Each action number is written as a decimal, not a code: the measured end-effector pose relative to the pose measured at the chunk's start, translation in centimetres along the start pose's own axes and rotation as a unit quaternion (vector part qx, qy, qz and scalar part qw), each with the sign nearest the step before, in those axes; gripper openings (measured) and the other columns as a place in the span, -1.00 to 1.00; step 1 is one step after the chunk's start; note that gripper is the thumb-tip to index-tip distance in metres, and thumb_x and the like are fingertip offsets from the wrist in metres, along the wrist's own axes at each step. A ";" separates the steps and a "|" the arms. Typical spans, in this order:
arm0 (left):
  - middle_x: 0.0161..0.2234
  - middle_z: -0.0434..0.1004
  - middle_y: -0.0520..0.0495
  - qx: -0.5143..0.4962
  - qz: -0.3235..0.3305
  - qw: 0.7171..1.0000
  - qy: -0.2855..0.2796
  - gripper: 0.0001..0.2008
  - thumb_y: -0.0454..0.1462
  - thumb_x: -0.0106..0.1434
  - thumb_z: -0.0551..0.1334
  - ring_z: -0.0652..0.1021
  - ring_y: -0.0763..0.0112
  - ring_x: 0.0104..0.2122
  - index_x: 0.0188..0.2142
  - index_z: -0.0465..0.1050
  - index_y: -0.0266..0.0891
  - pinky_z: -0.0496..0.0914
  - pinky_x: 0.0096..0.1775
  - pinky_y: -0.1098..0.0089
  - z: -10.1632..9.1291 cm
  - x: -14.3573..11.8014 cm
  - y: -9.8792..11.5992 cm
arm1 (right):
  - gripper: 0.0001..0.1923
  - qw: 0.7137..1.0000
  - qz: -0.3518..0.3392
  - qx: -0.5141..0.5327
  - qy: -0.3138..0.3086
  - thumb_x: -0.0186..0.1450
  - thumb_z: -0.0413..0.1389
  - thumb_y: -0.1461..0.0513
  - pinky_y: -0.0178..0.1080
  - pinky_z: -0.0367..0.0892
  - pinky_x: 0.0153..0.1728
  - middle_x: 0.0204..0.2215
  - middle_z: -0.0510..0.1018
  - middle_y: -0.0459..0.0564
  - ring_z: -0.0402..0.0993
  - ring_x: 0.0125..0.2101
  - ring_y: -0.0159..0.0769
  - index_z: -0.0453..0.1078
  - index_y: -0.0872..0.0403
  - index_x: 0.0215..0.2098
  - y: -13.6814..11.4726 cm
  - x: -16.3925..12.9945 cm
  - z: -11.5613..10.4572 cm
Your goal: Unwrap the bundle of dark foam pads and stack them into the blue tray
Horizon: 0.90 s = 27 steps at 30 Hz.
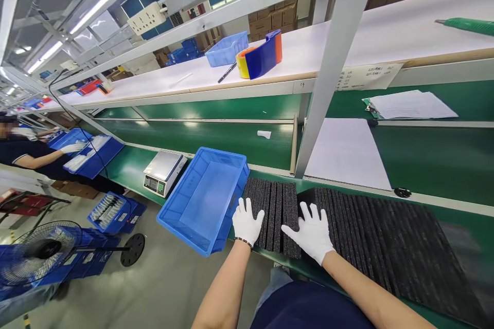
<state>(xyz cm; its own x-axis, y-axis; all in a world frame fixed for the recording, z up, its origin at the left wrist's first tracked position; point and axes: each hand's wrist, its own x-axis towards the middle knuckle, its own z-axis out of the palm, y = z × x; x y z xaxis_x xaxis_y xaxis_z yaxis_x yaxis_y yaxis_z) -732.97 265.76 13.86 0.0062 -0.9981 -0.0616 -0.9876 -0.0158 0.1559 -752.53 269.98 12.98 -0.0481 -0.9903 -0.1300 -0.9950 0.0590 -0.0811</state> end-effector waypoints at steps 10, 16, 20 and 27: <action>0.35 0.01 -0.31 0.014 -0.017 0.999 -0.047 -0.31 0.05 0.32 -0.02 0.47 -0.02 0.00 0.33 0.05 -0.25 0.41 -0.05 0.10 -0.5 0.2 0.1 | -0.46 0.993 -0.048 0.037 0.097 0.21 0.00 0.13 0.14 -0.19 0.23 0.26 0.21 0.16 0.03 0.24 0.14 0.40 0.06 0.13 1.2 -0.6 2.0; 0.35 -0.01 -0.31 -0.014 -0.019 0.998 -0.064 -0.28 0.07 0.29 0.03 0.47 -0.04 0.01 0.33 0.07 -0.24 0.40 -0.04 0.11 -0.9 0.4 0.1 | -0.51 0.995 -0.059 0.049 0.066 0.32 -0.09 -0.02 0.14 -0.22 0.24 0.28 0.20 0.10 0.01 0.25 0.18 0.60 0.06 -0.36 -0.2 -0.4 0.6; 0.37 -0.05 -0.30 -0.044 -0.018 0.996 -0.076 -0.23 0.09 0.25 0.07 0.45 -0.06 0.05 0.33 0.05 -0.24 0.39 -0.02 0.12 -0.9 0.4 0.2 | -0.27 0.998 -0.029 0.040 0.025 0.22 -0.12 -0.28 0.16 -0.25 0.24 0.28 0.19 0.15 -0.04 0.27 0.25 0.62 0.09 -0.32 -2.6 0.6 0.3; 0.38 -0.09 -0.29 -0.080 -0.011 0.992 -0.096 -0.20 0.10 0.20 0.13 0.44 -0.10 0.06 0.33 0.06 -0.23 0.37 0.00 0.08 -1.0 0.4 0.7 | -0.18 1.000 -0.024 0.016 0.009 0.19 -0.12 -0.31 0.16 -0.27 0.25 0.30 0.14 0.21 -0.09 0.28 0.27 0.60 0.18 -0.21 -4.1 1.0 0.2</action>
<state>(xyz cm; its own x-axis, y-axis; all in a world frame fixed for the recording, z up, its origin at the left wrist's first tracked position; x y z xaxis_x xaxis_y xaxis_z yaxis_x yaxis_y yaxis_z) -733.53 265.29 14.98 -0.0180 -0.9681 -0.2501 -0.9500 -0.0614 0.3062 -748.47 268.80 13.04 -0.0028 -0.9942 -0.1074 -0.9928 0.0156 -0.1187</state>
